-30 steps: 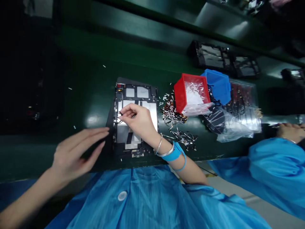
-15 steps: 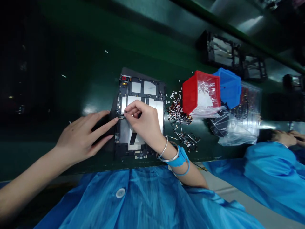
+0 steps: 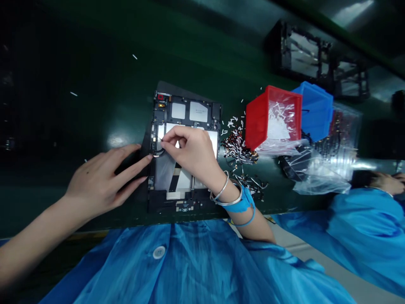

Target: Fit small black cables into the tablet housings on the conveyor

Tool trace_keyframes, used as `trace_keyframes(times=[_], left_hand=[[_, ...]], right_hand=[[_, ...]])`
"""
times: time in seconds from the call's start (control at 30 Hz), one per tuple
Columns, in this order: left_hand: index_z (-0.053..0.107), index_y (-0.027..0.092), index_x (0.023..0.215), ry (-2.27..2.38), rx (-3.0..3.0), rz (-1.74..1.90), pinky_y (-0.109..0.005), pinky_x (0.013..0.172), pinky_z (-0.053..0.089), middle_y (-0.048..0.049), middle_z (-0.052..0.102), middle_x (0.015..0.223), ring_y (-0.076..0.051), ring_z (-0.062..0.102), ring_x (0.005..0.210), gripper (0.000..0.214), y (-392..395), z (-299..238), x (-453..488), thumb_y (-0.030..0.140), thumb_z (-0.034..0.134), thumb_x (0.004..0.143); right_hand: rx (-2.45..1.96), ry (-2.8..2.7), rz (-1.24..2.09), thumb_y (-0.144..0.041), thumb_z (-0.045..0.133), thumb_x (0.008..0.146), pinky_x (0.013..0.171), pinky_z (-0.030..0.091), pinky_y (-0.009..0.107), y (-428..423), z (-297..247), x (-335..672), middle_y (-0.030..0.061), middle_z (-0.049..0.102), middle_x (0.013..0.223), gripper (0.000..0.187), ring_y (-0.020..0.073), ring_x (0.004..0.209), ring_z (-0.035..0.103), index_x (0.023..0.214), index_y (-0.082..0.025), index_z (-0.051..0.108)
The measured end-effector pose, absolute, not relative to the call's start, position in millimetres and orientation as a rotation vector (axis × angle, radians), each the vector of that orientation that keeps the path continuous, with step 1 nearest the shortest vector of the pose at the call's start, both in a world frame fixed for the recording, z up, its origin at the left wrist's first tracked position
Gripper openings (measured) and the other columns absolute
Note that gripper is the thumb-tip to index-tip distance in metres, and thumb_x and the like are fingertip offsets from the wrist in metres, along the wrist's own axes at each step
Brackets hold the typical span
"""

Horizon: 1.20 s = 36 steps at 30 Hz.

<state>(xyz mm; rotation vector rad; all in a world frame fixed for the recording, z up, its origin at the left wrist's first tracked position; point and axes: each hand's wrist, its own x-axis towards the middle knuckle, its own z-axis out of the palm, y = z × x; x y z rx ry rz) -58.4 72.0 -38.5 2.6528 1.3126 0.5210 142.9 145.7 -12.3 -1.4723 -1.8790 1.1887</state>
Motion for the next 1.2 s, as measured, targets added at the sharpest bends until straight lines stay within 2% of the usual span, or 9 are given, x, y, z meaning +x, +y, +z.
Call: trace_keyframes(times=[0.13,0.27,0.4,0.53,0.67,0.73,0.97,1.1,1.2], left_hand=[[0.060,0.015,0.118,1.341,2.680,0.454,-0.041,0.073,0.053,-0.0199,0.062,0.119,-0.033,0.063,0.103,0.032,74.4,-29.8,-54.7,0.025,0.051,0.089],[0.061,0.015,0.117,1.288,2.745,0.517,-0.046,0.083,0.051,-0.0198,0.060,0.124,-0.035,0.060,0.110,0.034,78.2,-25.3,-51.1,0.031,0.052,0.088],[0.058,0.022,0.124,1.220,2.729,0.489,-0.045,0.091,0.049,-0.0133,0.059,0.129,-0.031,0.058,0.115,0.038,78.4,-31.6,-51.6,0.034,0.051,0.089],[0.053,0.028,0.131,1.215,2.625,0.475,-0.045,0.093,0.048,-0.0104,0.059,0.130,-0.032,0.057,0.117,0.045,77.5,-38.4,-53.0,0.039,0.052,0.087],[0.051,0.019,0.133,1.179,2.648,0.527,-0.047,0.089,0.049,-0.0171,0.058,0.129,-0.035,0.059,0.113,0.048,78.9,-38.7,-51.7,0.038,0.050,0.089],[0.053,0.016,0.130,1.187,2.698,0.497,-0.045,0.088,0.049,-0.0175,0.059,0.128,-0.033,0.059,0.112,0.045,79.9,-37.7,-51.0,0.038,0.047,0.091],[0.055,0.018,0.127,1.212,2.779,0.489,-0.042,0.089,0.048,-0.0147,0.060,0.126,-0.029,0.059,0.113,0.042,80.6,-38.9,-50.8,0.040,0.043,0.093],[0.054,0.011,0.127,1.170,2.773,0.538,-0.045,0.087,0.047,-0.0201,0.059,0.125,-0.035,0.059,0.112,0.045,80.2,-40.9,-50.5,0.037,0.047,0.091],[0.053,0.010,0.129,1.153,2.716,0.575,-0.046,0.088,0.045,-0.0208,0.059,0.126,-0.036,0.058,0.111,0.047,80.2,-40.7,-50.6,0.036,0.050,0.090]], right_hand=[[-1.457,-1.795,1.273,-0.016,0.071,0.071,0.051,0.034,0.024,149.4,-14.0,144.6,-0.0024,0.062,0.063,0.006,0.0063,0.053,0.043,0.070,-0.016,0.065],[-1.452,-1.778,1.348,-0.013,0.072,0.070,0.053,0.038,0.024,153.3,-11.8,146.6,-0.0026,0.060,0.062,0.009,0.0073,0.055,0.049,0.072,-0.016,0.063],[-1.459,-1.785,1.369,-0.015,0.069,0.073,0.056,0.042,0.025,155.8,-8.4,149.1,-0.0007,0.062,0.064,0.006,0.0093,0.059,0.055,0.069,-0.015,0.064],[-1.481,-1.816,1.353,-0.018,0.070,0.074,0.057,0.043,0.025,157.9,-7.3,151.8,-0.0001,0.064,0.065,0.007,0.0100,0.061,0.056,0.070,-0.015,0.065],[-1.469,-1.835,1.324,-0.018,0.070,0.073,0.055,0.041,0.025,159.7,-7.4,153.0,-0.0010,0.063,0.065,0.007,0.0088,0.059,0.053,0.070,-0.016,0.065],[-1.472,-1.847,1.309,-0.017,0.070,0.073,0.054,0.040,0.024,160.3,-7.3,152.5,-0.0016,0.063,0.065,0.006,0.0083,0.058,0.052,0.071,-0.016,0.065],[-1.527,-1.931,1.224,-0.013,0.069,0.074,0.058,0.041,0.026,161.4,-7.0,149.1,-0.0018,0.060,0.062,0.005,0.0089,0.059,0.053,0.071,-0.015,0.066],[-1.548,-1.951,1.185,-0.011,0.067,0.073,0.056,0.041,0.026,161.1,-7.5,147.3,-0.0022,0.060,0.061,0.006,0.0085,0.057,0.052,0.070,-0.016,0.066],[-1.580,-1.957,1.155,-0.010,0.066,0.073,0.054,0.038,0.025,160.5,-8.1,145.8,-0.0025,0.059,0.059,0.007,0.0078,0.054,0.049,0.070,-0.016,0.067]])
